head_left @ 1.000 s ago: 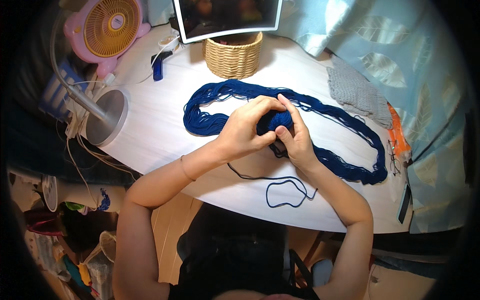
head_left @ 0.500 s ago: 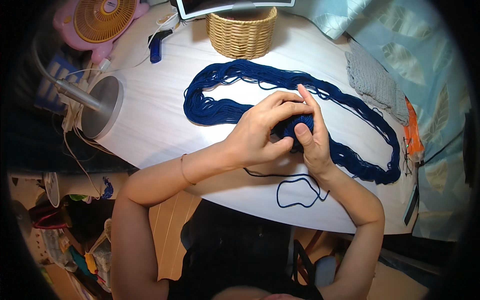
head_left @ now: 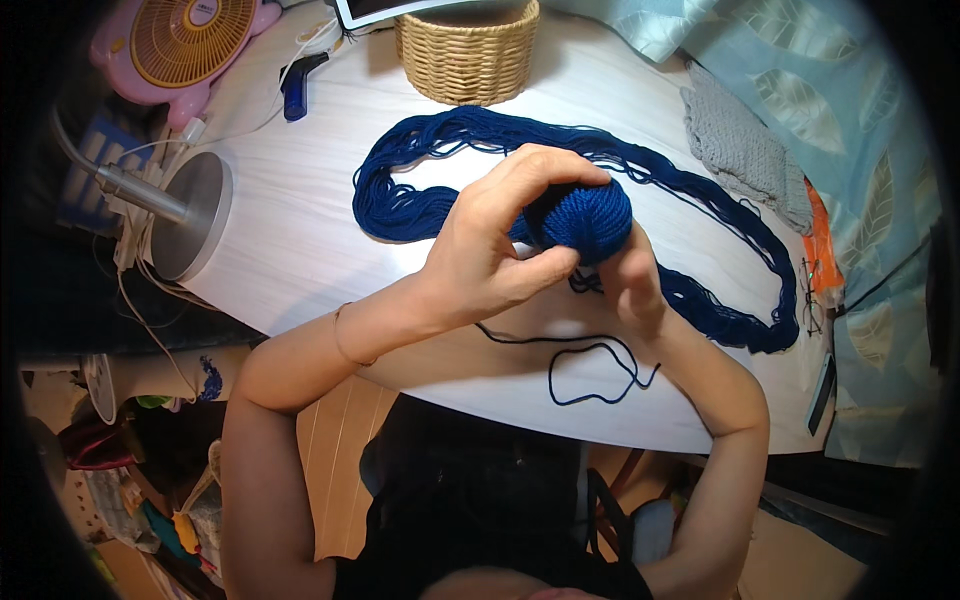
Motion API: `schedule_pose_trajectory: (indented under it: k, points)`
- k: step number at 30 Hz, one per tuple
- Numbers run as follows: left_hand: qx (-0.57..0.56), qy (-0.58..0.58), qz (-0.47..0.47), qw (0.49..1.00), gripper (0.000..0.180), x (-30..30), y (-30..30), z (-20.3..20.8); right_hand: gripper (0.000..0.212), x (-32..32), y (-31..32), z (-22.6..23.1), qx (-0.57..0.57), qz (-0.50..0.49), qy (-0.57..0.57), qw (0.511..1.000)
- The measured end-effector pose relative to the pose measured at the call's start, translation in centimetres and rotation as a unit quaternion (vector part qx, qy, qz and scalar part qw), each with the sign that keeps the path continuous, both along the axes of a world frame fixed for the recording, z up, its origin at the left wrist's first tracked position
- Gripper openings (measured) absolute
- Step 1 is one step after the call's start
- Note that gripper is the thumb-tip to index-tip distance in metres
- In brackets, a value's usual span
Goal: The person winds blue yarn into a ball by hand while sitting at a desk. They pull lengths of yarn from a loop on the table and wrap them around the ball to increase its size.
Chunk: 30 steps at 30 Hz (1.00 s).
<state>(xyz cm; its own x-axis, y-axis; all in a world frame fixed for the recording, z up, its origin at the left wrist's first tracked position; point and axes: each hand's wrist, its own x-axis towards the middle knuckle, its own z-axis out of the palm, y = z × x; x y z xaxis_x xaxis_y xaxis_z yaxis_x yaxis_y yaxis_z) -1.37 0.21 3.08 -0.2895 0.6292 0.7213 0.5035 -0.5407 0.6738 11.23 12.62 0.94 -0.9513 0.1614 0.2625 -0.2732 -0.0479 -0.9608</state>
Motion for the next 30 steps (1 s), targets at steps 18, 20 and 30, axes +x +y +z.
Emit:
schedule_pose_trajectory:
  k: [18,20,30]
  points:
    - [-0.151,-0.322,-0.107,0.928,0.050,-1.5,-0.8,1.5,0.056,-0.1,0.1,0.5,-0.019,-0.071,-0.070,0.995]
    - [-0.148,-0.338,-0.103,0.924,0.051,-1.7,-0.7,1.6,0.045,-0.4,0.1,0.0,0.033,-0.097,-0.059,0.993]
    - [-0.177,-0.333,-0.081,0.922,0.046,-2.2,-0.3,0.9,0.010,-0.4,0.0,0.7,0.456,-0.173,0.024,0.872]
